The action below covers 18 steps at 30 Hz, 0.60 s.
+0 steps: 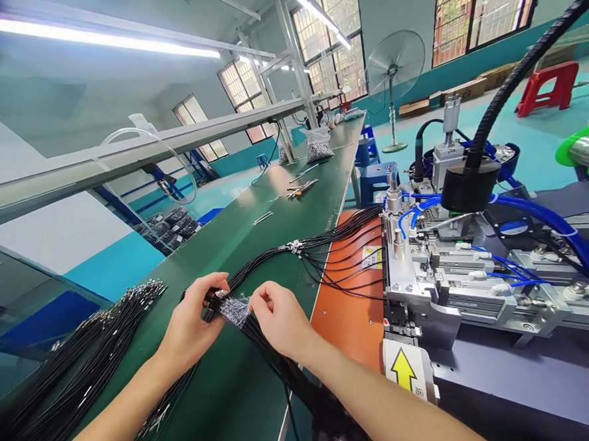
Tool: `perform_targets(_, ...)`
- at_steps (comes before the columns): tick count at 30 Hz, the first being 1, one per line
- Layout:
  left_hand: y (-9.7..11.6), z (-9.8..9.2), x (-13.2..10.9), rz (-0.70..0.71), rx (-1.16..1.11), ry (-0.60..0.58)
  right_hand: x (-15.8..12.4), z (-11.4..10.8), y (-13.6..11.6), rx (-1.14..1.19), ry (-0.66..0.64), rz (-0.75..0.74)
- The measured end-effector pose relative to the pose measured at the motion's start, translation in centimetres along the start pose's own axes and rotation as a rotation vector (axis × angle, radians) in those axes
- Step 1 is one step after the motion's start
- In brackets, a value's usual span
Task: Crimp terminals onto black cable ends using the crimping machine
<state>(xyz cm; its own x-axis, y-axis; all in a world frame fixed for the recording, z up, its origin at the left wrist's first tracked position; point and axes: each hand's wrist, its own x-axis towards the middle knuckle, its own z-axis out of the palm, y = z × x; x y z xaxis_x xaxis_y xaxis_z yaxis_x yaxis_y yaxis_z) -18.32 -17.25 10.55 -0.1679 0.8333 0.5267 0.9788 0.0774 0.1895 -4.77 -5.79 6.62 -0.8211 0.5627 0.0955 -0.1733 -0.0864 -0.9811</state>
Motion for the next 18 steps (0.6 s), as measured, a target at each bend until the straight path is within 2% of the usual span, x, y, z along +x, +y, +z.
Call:
perform_targets(3,0.0,0.3,0.3,-0.040,-0.022,-0.051,-1.0,0.3,0.5,-0.082,0.120,-0.324)
perform_targets(5,0.1,0.5,0.7,-0.047,-0.041,-0.095,-1.2,0.4,0.5,-0.095,0.165,-0.422)
perform_targets(7,0.3,0.6,1.0,-0.042,-0.055,-0.137,-1.0,0.2,0.4,-0.009,0.179,-0.354)
perform_targets(9,0.7,0.2,1.3,-0.024,-0.066,-0.179,-0.6,-0.1,0.4,0.135,0.189,-0.195)
perform_targets(12,1.4,-1.3,2.1,-0.038,-0.160,-0.330,-0.3,-0.5,0.4,0.269,0.173,-0.076)
perform_targets(15,2.0,-3.0,3.8,-0.158,-0.302,-0.580,-0.7,-0.8,0.2,0.153,0.092,-0.187)
perform_targets(18,2.3,-3.7,5.7,-0.222,-0.292,-0.811,-1.4,-1.1,0.2,0.001,0.059,-0.305)
